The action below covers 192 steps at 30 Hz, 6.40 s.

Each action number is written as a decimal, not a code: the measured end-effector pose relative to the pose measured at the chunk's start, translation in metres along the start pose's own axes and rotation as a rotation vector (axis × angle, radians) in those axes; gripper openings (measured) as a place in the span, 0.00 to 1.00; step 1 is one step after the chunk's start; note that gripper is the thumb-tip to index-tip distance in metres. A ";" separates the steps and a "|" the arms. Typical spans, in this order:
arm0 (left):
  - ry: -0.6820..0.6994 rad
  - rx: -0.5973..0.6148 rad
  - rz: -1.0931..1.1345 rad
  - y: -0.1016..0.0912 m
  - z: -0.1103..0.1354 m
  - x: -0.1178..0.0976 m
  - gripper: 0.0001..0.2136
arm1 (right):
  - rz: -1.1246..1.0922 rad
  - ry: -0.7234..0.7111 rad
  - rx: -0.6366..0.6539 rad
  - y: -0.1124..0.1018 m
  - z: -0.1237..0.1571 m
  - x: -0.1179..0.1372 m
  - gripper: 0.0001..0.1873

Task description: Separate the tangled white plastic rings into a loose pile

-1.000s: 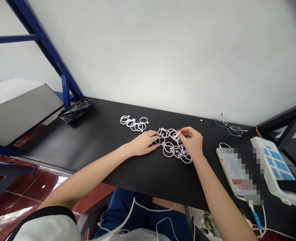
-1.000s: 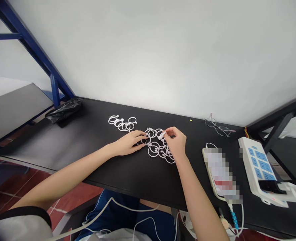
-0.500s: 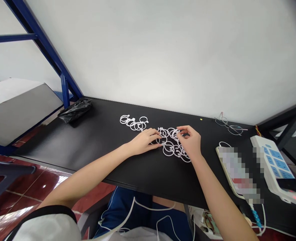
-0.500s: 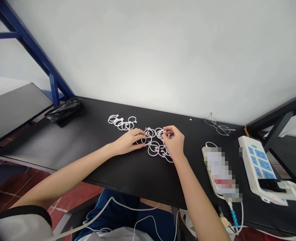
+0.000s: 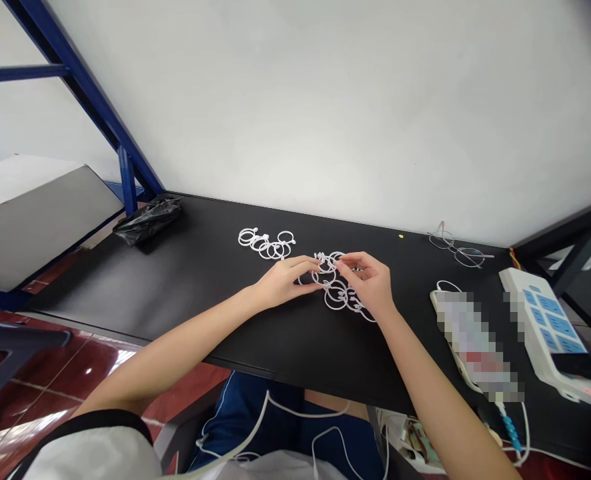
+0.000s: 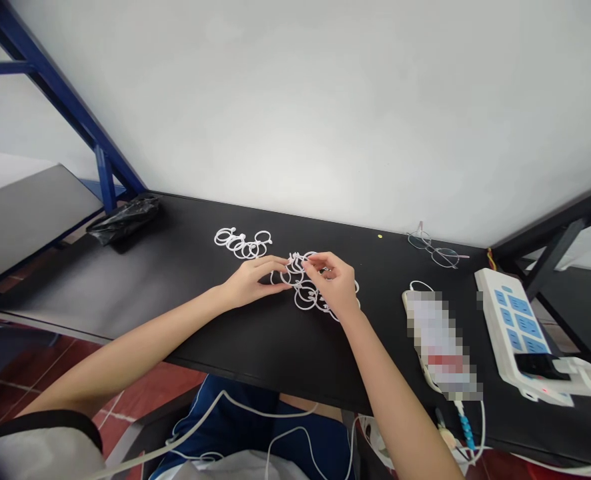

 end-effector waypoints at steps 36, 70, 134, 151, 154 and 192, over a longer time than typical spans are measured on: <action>-0.515 0.016 0.806 -0.002 -0.002 0.009 0.25 | -0.308 0.073 0.140 0.006 0.002 0.006 0.13; -0.425 -0.034 0.971 -0.003 0.004 0.015 0.20 | -0.217 -0.130 0.098 0.016 0.013 0.013 0.04; -0.168 0.164 -0.328 -0.035 0.000 0.022 0.16 | -0.117 -0.070 -0.085 0.005 0.010 0.016 0.09; -0.076 0.388 -0.150 -0.002 -0.001 0.010 0.13 | -0.124 -0.102 -0.082 0.007 0.009 0.013 0.08; -0.096 0.390 -0.063 -0.005 -0.002 0.008 0.12 | -0.123 -0.099 -0.076 0.007 0.009 0.012 0.08; -0.627 0.120 1.265 -0.008 -0.001 0.021 0.18 | 0.017 -0.236 0.127 0.015 0.014 0.015 0.12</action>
Point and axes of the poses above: each hand's wrist, its own z-axis away from the middle knuckle, its own y-axis out of the palm, x = y × z, the point moved 3 cm from there along -z, towards the middle knuckle, and after that the axes turned 8 degrees about x, right-handed, at the moved point
